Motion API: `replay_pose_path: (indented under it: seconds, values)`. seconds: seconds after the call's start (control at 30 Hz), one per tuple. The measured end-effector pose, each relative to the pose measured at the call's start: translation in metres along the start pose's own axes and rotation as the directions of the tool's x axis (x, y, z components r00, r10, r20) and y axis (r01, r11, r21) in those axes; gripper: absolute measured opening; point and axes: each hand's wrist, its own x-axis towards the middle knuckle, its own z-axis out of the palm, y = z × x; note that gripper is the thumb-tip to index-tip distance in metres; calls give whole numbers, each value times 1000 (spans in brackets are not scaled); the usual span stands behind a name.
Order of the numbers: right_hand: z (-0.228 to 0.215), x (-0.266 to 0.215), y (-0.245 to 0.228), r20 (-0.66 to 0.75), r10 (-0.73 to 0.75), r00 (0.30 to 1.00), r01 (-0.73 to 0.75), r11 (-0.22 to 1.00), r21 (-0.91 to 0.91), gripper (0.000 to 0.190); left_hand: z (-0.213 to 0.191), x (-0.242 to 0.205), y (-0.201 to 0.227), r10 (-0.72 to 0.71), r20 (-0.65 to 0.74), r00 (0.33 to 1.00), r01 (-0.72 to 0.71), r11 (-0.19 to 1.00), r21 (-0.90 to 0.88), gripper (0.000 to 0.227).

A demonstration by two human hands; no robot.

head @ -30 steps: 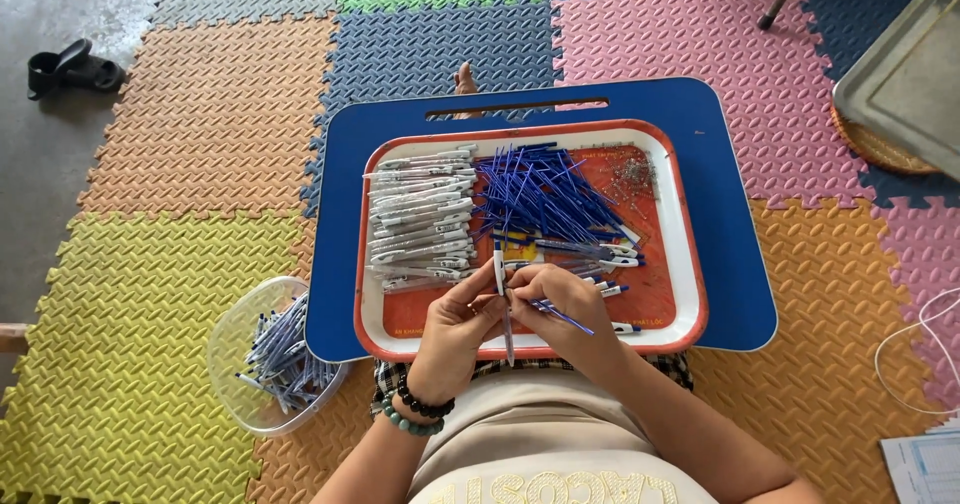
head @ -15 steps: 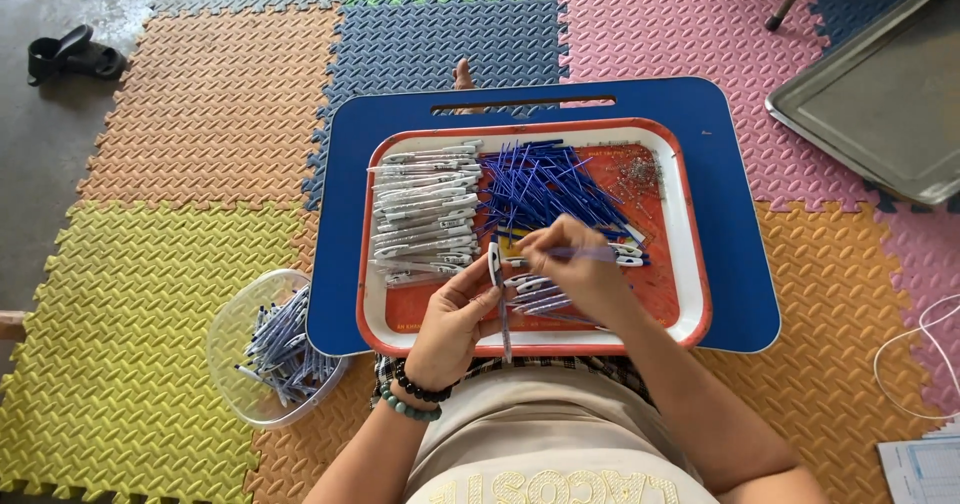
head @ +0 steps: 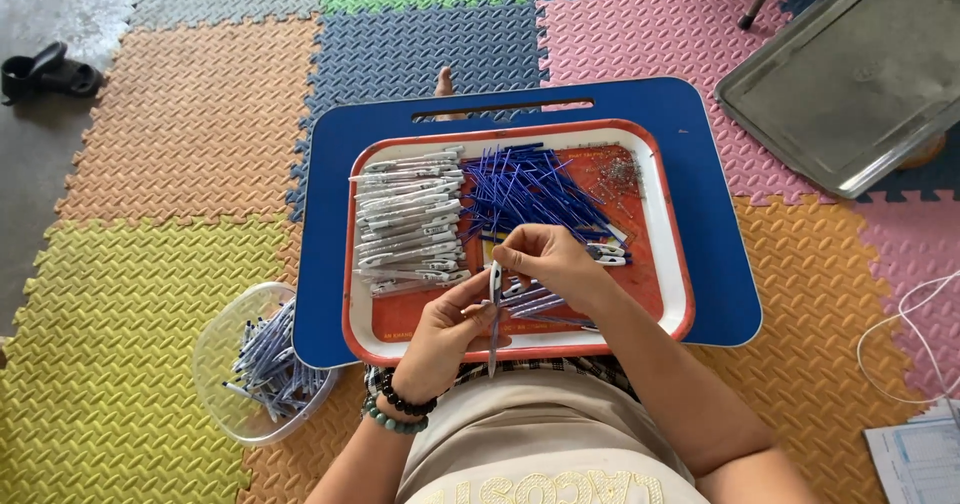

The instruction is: Assembling pens by inserting ink refills into pen barrels on a small tray.

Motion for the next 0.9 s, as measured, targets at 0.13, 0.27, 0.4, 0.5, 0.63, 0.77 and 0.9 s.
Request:
replay_pose_path:
  seconds: [0.13, 0.27, 0.4, 0.5, 0.63, 0.77, 0.9]
  values:
    - [-7, 4, 11, 28, 80, 996, -82, 991, 105, 22, -6, 0, -3, -37, 34, 999, 36, 999, 32, 58]
    - [-9, 2, 6, -74, 66, 995, -57, 991, 120, 19, -8, 0, -6, -74, 65, 995, 72, 997, 39, 58]
    - [-31, 16, 8, -223, 109, 969, -50, 966, 253, 26, -9, -8, -1, -128, 94, 987, 117, 986, 115, 57]
    - [-48, 28, 9, -306, 78, 949, 23, 949, 314, 23, -12, -6, 2, -136, 122, 983, 116, 981, 159, 56]
    - [-57, 37, 14, -336, 61, 940, 55, 944, 325, 23, -3, -11, 17, -138, 142, 980, 108, 974, 199, 62]
    - [-49, 36, 4, -324, 95, 941, 9, 952, 305, 25, -2, -10, 24, -144, 191, 971, 105, 974, 202, 77]
    - [-45, 43, 7, -246, 97, 964, -30, 964, 264, 26, -4, -7, 24, -174, 218, 960, 137, 975, 177, 86]
